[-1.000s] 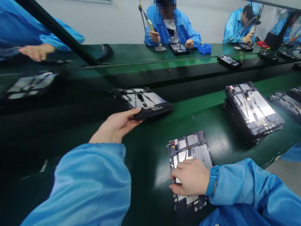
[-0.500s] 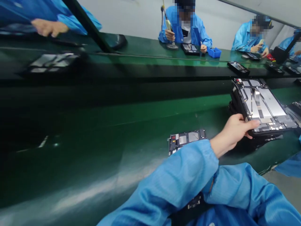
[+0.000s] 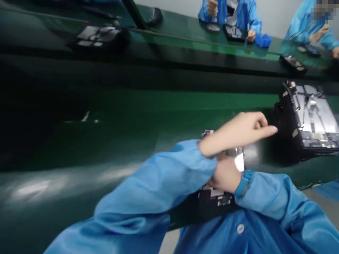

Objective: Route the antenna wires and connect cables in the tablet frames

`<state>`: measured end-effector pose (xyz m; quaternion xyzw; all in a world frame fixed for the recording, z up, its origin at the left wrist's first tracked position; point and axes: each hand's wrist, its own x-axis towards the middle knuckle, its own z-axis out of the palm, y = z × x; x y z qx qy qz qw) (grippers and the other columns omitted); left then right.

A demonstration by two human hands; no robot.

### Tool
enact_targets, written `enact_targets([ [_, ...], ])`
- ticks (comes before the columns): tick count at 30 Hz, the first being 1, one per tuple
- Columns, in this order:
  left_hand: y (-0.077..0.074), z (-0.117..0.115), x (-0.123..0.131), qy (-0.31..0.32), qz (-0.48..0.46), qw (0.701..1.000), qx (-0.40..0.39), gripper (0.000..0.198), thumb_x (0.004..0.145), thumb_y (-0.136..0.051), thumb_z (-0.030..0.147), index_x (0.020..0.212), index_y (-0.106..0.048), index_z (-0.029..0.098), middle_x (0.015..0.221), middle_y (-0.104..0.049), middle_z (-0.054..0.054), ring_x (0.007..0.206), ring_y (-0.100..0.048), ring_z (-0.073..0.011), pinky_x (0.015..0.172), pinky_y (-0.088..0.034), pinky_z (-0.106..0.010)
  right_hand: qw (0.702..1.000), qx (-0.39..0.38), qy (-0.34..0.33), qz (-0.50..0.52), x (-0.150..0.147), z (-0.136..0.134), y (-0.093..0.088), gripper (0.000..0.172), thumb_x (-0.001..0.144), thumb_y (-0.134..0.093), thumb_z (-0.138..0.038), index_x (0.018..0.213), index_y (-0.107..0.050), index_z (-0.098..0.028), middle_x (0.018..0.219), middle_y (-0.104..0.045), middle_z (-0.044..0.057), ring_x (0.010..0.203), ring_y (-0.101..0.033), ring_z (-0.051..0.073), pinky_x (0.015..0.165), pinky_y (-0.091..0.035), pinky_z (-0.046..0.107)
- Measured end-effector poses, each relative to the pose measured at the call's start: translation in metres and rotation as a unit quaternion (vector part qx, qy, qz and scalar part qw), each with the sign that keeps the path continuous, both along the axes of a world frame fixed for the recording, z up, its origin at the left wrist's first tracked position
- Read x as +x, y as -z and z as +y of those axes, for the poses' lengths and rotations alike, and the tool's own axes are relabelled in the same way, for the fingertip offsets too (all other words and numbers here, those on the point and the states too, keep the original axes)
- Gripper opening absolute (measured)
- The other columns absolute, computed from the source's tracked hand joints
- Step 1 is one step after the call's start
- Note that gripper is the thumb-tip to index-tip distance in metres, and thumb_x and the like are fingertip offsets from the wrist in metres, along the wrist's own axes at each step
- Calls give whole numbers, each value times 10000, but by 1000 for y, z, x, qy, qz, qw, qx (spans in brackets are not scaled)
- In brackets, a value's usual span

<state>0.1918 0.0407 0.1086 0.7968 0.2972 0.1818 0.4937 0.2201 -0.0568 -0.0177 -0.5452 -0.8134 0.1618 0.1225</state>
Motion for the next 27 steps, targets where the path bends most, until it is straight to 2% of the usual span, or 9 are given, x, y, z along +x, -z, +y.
enact_targets([
  [2, 11, 9, -48, -116, 51, 992, 17, 274, 871, -636, 447, 896, -720, 188, 777, -764, -33, 699, -685, -195, 647, -467, -279, 1000, -14, -21, 17, -1, -1, -1, 212, 968, -667, -411, 1041, -743, -226, 989, -760, 51, 937, -701, 212, 803, -529, 331],
  [4, 28, 13, -92, -209, 154, 965, 33, 217, 850, -612, 379, 818, -714, 190, 710, -748, -29, 655, -684, -198, 663, -471, -292, 999, -27, -21, 33, -1, -3, -1, 178, 982, -648, -360, 1030, -738, -214, 977, -749, 50, 933, -692, 211, 806, -506, 331],
  [6, 48, 9, -122, -235, 248, 940, 9, 219, 837, -587, 357, 727, -693, 201, 609, -710, -20, 605, -682, -207, 669, -474, -303, 998, -32, -18, 41, -1, -5, -1, 149, 982, -646, -326, 1006, -735, -210, 965, -742, 45, 934, -682, 208, 812, -483, 325],
  [8, 66, 0, -136, -226, 288, 930, -35, 237, 831, -565, 364, 687, -676, 212, 543, -677, -11, 560, -675, -211, 648, -475, -305, 998, -33, -15, 43, 0, -7, -2, 132, 979, -650, -314, 990, -733, -211, 953, -738, 41, 928, -671, 201, 806, -464, 318],
  [10, 79, -9, -137, -215, 278, 934, -62, 226, 818, -550, 361, 689, -669, 218, 525, -666, -4, 543, -671, -209, 622, -472, -296, 999, -31, -11, 39, -1, -7, -4, 122, 972, -661, -312, 984, -735, -214, 943, -733, 38, 914, -661, 197, 792, -450, 315],
  [13, 88, -15, -129, -208, 250, 944, -57, 181, 788, -524, 311, 698, -653, 221, 521, -658, 2, 562, -671, -209, 621, -471, -289, 999, -26, -3, 32, -1, -7, -5, 112, 964, -671, -309, 976, -738, -219, 923, -725, 35, 893, -651, 196, 772, -438, 315],
  [20, 86, -15, -123, -201, 283, 938, 16, 118, 736, -559, 279, 691, -651, 221, 709, -740, -54, 718, -704, -259, 732, -497, -338, 999, -23, -5, 30, 2, -6, -4, 114, 963, -672, -303, 984, -740, -214, 918, -720, 41, 893, -643, 194, 776, -440, 306],
  [25, 86, -18, -127, -207, 276, 939, -8, 96, 718, -569, 277, 677, -638, 225, 645, -700, -36, 678, -681, -247, 715, -490, -337, 999, -46, -7, 18, 2, -5, -12, 126, 966, -671, -308, 1003, -738, -208, 929, -719, 51, 920, -654, 210, 786, -465, 312],
  [27, 84, -22, -131, -221, 237, 946, -19, 99, 712, -573, 284, 695, -642, 214, 650, -691, -29, 665, -663, -225, 686, -484, -321, 998, -54, 7, 24, 2, -5, -16, 179, 959, -683, -318, 1080, -730, -195, 962, -721, 60, 922, -661, 211, 784, -478, 311],
])
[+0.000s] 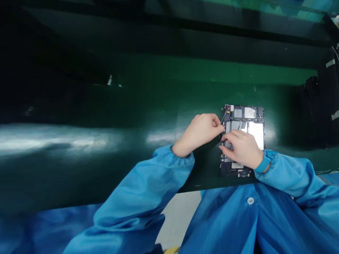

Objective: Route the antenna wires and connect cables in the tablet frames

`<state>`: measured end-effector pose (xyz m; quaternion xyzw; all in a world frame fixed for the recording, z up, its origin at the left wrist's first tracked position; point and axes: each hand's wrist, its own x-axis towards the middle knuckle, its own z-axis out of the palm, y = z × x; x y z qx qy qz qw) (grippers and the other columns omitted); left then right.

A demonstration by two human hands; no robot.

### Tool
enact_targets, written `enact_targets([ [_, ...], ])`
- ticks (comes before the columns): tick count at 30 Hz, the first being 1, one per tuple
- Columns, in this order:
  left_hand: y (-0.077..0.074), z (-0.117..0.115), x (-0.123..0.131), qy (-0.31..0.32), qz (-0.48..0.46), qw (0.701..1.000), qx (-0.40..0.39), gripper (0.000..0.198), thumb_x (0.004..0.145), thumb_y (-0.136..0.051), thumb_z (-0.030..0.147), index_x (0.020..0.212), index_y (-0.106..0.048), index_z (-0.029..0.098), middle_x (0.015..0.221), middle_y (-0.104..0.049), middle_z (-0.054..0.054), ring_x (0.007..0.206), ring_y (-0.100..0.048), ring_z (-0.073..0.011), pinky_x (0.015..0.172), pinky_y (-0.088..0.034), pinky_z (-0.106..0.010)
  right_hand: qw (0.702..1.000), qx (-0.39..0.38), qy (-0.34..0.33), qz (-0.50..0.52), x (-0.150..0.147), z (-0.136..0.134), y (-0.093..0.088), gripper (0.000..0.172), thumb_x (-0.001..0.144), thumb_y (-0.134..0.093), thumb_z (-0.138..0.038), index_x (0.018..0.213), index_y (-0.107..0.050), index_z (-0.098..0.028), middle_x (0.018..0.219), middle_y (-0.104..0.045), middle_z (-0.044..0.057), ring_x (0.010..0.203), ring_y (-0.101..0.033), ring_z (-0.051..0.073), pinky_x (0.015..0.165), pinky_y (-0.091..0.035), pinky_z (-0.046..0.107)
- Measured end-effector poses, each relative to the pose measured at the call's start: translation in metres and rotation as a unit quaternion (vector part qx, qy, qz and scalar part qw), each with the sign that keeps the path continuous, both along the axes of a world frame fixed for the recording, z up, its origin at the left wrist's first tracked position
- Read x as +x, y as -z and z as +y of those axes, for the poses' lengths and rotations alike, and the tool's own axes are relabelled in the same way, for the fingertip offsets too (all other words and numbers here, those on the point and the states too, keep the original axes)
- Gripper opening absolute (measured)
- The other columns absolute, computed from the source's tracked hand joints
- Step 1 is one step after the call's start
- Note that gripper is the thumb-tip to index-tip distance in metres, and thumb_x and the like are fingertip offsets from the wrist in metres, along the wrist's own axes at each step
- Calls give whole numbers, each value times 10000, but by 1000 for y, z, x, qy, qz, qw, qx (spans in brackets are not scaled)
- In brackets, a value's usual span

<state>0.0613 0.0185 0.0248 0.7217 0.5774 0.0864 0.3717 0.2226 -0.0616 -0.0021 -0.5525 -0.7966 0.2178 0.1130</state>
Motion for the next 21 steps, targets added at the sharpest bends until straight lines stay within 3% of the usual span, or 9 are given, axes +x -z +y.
enact_targets([
  [3, -10, -10, -8, 5, -132, 991, -9, 193, 767, -589, 354, 791, -687, 189, 726, -710, -36, 680, -646, -190, 652, -486, -290, 999, -13, 13, 32, 2, 2, -4, 241, 954, -695, -303, 1163, -718, -185, 998, -723, 64, 905, -669, 197, 784, -493, 298],
  [6, -19, -21, -15, 45, -207, 977, -14, 244, 816, -617, 408, 832, -707, 181, 776, -717, -46, 702, -632, -170, 657, -494, -275, 996, -34, -33, 79, 8, 8, -8, 106, 961, -675, -210, 1034, -752, -203, 953, -732, 37, 866, -678, 166, 787, -491, 272],
  [8, -18, -28, -19, 44, -225, 973, -15, 238, 833, -637, 396, 917, -707, 185, 789, -701, -36, 701, -620, -156, 656, -495, -267, 991, -51, -82, 97, 15, 14, -10, 91, 950, -675, -153, 939, -748, -205, 880, -732, 10, 811, -674, 145, 764, -479, 256],
  [12, 6, -43, -24, -7, -271, 961, -54, 330, 837, -669, 357, 1115, -602, 194, 811, -623, 7, 664, -591, -125, 617, -488, -250, 975, -70, -177, 114, 32, 26, -14, 106, 901, -710, -94, 913, -725, -198, 810, -731, -12, 708, -641, 128, 695, -454, 246],
  [17, 38, -67, -23, -38, -286, 943, -168, 336, 799, -700, 332, 1043, -505, 208, 904, -567, 21, 670, -600, -106, 619, -504, -256, 956, -28, -238, 166, 37, 37, -10, 136, 952, -623, -106, 1009, -709, -194, 949, -759, 41, 824, -669, 160, 763, -494, 280],
  [21, 45, -75, -19, -69, -310, 926, -204, 276, 782, -677, 302, 955, -483, 211, 843, -501, 54, 622, -557, -82, 576, -463, -229, 959, -10, -227, 172, 31, 44, -6, 167, 948, -593, -87, 1003, -699, -204, 946, -749, 39, 869, -665, 180, 800, -499, 313],
])
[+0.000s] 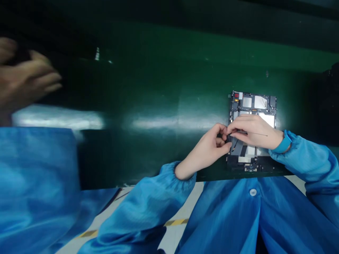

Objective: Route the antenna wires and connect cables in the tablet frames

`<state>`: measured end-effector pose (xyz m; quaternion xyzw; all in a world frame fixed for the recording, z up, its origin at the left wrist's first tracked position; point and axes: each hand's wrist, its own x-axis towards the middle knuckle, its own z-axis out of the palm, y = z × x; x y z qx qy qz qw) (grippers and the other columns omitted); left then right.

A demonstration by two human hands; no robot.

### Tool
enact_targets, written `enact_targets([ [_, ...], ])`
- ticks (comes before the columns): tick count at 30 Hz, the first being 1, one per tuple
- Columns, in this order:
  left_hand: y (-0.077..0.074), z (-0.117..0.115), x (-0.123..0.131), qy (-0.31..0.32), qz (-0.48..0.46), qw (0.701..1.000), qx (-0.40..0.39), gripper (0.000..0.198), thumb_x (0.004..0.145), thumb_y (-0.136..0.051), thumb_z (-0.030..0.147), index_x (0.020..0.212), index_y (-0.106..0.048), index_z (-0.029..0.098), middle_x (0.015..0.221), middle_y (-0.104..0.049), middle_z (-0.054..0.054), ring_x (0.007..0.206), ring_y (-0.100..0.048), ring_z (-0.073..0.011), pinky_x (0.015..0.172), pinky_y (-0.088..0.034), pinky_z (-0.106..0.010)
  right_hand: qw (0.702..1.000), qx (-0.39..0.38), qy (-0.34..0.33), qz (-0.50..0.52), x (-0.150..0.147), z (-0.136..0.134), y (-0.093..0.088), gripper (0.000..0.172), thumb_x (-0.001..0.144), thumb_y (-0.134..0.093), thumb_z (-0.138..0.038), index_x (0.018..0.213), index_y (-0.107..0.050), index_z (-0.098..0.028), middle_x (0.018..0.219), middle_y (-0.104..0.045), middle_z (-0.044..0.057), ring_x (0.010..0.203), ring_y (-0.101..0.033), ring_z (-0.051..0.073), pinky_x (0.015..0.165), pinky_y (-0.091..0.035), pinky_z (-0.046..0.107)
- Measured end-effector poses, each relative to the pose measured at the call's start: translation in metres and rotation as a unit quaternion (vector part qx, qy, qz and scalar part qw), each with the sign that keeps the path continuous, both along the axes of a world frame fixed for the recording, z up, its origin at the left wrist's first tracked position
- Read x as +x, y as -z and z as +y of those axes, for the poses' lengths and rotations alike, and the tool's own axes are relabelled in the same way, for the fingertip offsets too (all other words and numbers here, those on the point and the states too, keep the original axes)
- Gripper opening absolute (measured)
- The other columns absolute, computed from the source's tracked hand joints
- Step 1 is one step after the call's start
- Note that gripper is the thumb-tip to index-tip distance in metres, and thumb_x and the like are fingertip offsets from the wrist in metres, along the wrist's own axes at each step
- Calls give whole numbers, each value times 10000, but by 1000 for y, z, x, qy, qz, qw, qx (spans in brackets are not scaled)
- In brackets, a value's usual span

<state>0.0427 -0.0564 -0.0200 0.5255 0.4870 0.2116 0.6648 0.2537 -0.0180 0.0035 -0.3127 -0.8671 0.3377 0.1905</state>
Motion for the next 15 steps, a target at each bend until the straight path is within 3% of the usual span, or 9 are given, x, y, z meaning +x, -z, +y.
enact_targets([
  [4, -4, 1, 4, -27, -27, 999, -4, 241, 726, -656, 214, 890, -479, 206, 847, -512, 54, 598, -545, -61, 560, -449, -212, 999, 8, 27, -18, -1, 4, 1, 163, 967, -568, -99, 1002, -692, -199, 925, -729, 49, 873, -648, 190, 797, -494, 324],
  [10, -9, 7, 10, -75, -22, 996, -48, 235, 716, -650, 174, 818, -443, 219, 662, -456, 104, 430, -439, -45, 433, -352, -197, 999, 18, 51, 5, 0, 5, 7, 175, 976, -541, -93, 997, -690, -181, 938, -713, 64, 871, -639, 190, 779, -496, 315],
  [15, -7, 16, 13, -108, -29, 993, -24, 245, 688, -683, 171, 778, -457, 206, 631, -478, 104, 440, -419, -28, 431, -339, -176, 997, 13, 76, 13, -2, 7, 11, 168, 963, -562, -92, 983, -694, -193, 935, -706, 59, 874, -626, 195, 777, -489, 320],
])
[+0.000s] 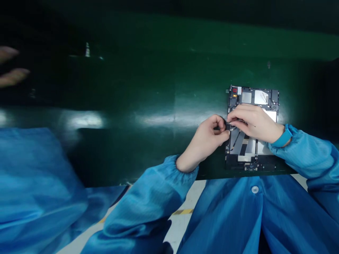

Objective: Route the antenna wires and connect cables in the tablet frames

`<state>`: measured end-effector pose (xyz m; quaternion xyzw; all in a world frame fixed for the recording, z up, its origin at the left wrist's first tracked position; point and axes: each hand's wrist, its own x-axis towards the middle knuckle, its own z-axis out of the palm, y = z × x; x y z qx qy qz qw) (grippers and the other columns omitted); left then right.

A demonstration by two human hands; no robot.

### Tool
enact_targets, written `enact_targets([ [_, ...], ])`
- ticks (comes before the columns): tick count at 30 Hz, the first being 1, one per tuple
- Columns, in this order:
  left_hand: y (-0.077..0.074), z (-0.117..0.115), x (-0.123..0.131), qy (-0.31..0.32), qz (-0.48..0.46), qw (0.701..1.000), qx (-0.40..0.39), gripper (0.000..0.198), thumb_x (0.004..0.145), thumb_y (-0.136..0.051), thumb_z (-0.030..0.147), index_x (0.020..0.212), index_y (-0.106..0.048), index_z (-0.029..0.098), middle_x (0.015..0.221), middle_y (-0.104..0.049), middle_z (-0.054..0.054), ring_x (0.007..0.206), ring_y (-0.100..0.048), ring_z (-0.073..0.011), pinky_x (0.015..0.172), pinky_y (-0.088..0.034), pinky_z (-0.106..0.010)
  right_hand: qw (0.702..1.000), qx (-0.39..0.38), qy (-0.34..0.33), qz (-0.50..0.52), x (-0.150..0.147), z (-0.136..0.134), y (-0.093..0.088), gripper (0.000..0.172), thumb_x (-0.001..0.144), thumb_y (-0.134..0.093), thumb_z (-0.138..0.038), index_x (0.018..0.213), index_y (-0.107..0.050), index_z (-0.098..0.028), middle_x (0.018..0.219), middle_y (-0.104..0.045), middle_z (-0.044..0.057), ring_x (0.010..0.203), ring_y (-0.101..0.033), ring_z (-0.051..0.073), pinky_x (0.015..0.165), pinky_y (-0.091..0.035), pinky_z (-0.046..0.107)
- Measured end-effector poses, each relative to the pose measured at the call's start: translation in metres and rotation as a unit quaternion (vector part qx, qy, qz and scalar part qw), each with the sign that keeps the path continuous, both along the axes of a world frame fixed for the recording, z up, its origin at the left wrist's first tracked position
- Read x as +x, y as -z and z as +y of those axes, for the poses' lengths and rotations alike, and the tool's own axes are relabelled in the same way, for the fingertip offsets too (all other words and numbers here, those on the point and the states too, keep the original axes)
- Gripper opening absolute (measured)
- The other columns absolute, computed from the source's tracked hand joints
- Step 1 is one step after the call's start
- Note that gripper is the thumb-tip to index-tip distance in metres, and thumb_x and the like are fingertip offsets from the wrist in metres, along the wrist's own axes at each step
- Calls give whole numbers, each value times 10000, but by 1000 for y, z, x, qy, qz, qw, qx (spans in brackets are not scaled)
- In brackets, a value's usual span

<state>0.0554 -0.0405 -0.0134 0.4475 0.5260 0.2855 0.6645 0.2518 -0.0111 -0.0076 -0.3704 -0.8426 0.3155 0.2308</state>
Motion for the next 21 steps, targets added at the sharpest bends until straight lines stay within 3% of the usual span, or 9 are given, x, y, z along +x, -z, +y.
enact_targets([
  [6, 2, 6, -5, 27, -28, 999, 4, 272, 743, -702, 202, 820, -441, 219, 598, -497, 115, 418, -467, -47, 417, -364, -176, 1000, -23, -3, -6, -3, 3, -2, 196, 962, -540, -72, 992, -696, -186, 964, -704, 66, 918, -637, 203, 809, -490, 328],
  [13, 4, 5, -4, 18, -31, 999, 5, 296, 734, -682, 166, 800, -401, 231, 573, -479, 126, 386, -470, -46, 390, -343, -167, 998, -55, -9, -4, -4, 5, -4, 207, 967, -525, -70, 1004, -690, -188, 987, -695, 56, 910, -623, 189, 827, -481, 329],
  [21, -2, 18, -2, 46, 2, 999, -18, 269, 654, -617, 95, 766, -411, 226, 514, -433, 134, 389, -436, -42, 400, -323, -161, 1000, 5, 2, 0, -6, 12, 5, 183, 981, -536, -94, 973, -702, -172, 938, -693, 69, 916, -581, 212, 847, -450, 352],
])
